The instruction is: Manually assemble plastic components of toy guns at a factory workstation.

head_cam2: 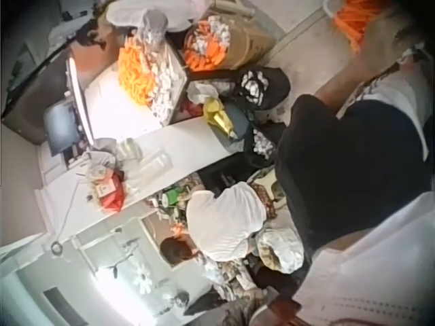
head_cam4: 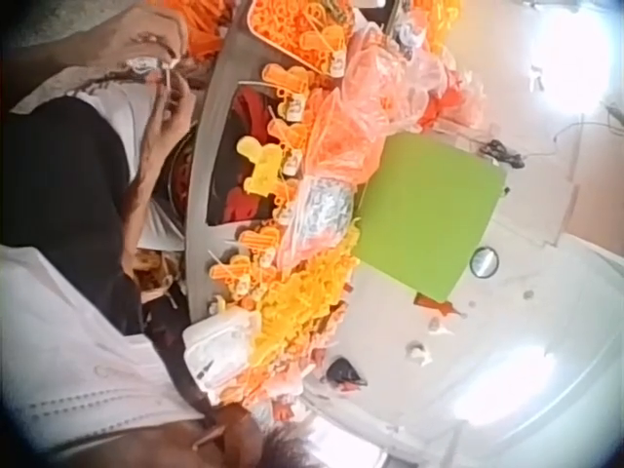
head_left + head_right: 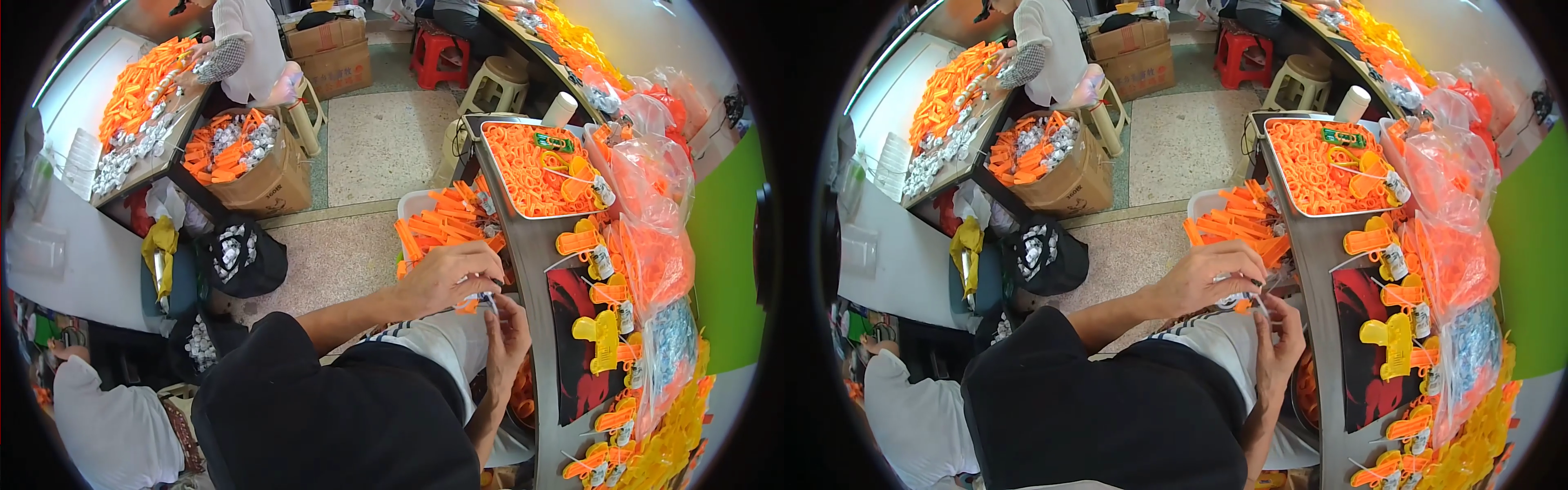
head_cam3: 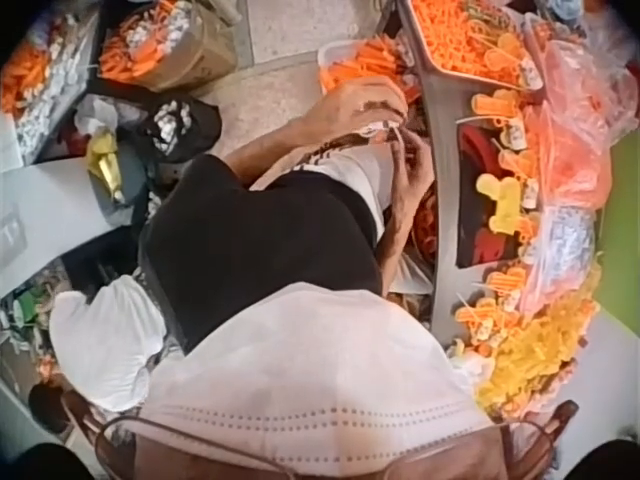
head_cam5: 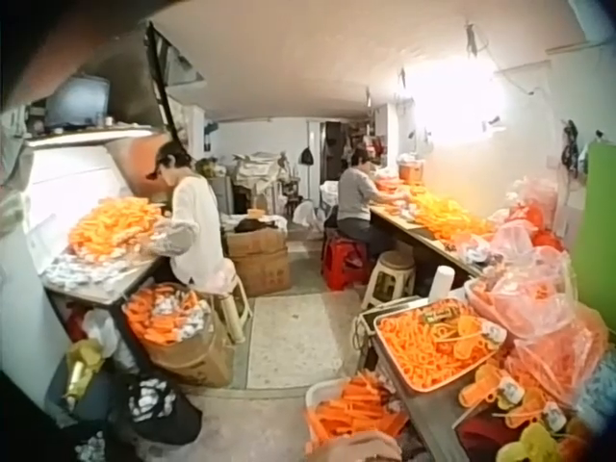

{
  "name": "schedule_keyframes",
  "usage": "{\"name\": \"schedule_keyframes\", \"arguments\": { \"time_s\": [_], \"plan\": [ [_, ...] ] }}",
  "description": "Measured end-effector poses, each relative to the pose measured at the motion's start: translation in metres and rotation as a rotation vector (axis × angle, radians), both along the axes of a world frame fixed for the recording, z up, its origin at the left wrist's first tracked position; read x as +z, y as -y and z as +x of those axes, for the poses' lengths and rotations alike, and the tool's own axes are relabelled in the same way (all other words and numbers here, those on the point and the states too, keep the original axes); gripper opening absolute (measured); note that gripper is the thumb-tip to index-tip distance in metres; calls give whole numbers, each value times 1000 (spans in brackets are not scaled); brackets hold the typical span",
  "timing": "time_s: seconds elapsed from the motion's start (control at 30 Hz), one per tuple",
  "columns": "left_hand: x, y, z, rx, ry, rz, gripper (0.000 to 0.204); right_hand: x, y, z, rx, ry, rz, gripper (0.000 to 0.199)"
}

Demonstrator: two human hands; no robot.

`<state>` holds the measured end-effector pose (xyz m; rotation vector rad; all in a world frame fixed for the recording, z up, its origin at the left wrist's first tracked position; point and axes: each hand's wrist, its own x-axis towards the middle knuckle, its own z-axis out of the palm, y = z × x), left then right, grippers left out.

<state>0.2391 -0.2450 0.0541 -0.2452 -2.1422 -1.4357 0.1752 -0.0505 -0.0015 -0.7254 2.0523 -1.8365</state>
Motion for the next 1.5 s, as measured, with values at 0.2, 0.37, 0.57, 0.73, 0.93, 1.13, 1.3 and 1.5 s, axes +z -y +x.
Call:
{"name": "schedule_keyframes", "arguments": {
  "time_s": [0.2, 0.37, 0.57, 0.73, 0.93, 1.13, 1.3, 1.5],
  "plan": [
    [-13, 0, -2, 203, 85, -27, 11, 34, 0, 26, 10, -511, 278, 16],
    [-13, -3, 0, 249, 117, -14, 13, 29, -3, 36, 412, -582, 388, 24],
    [-22, 2, 0, 196, -58, -154, 16, 53, -21, 12, 251, -377, 273, 14],
    [-9, -2, 1, 67, -28, -150, 18, 51, 16, 3, -71, -600, -74, 46],
    [-6, -7, -3, -60, 1, -55, 18, 39, 4, -6, 165, -14, -141, 42],
    [-6, -10, 0, -225, 69, 208, 10, 10, 4, -12, 345, 218, -358, 28],
    [-13, -3, 6, -275, 102, 303, 17, 1, 13, 6, 298, 402, -476, 26],
    [4, 145, 15, 112, -662, 1120, 33, 8, -9, 5, 84, 401, -471, 22]
  ]
}}
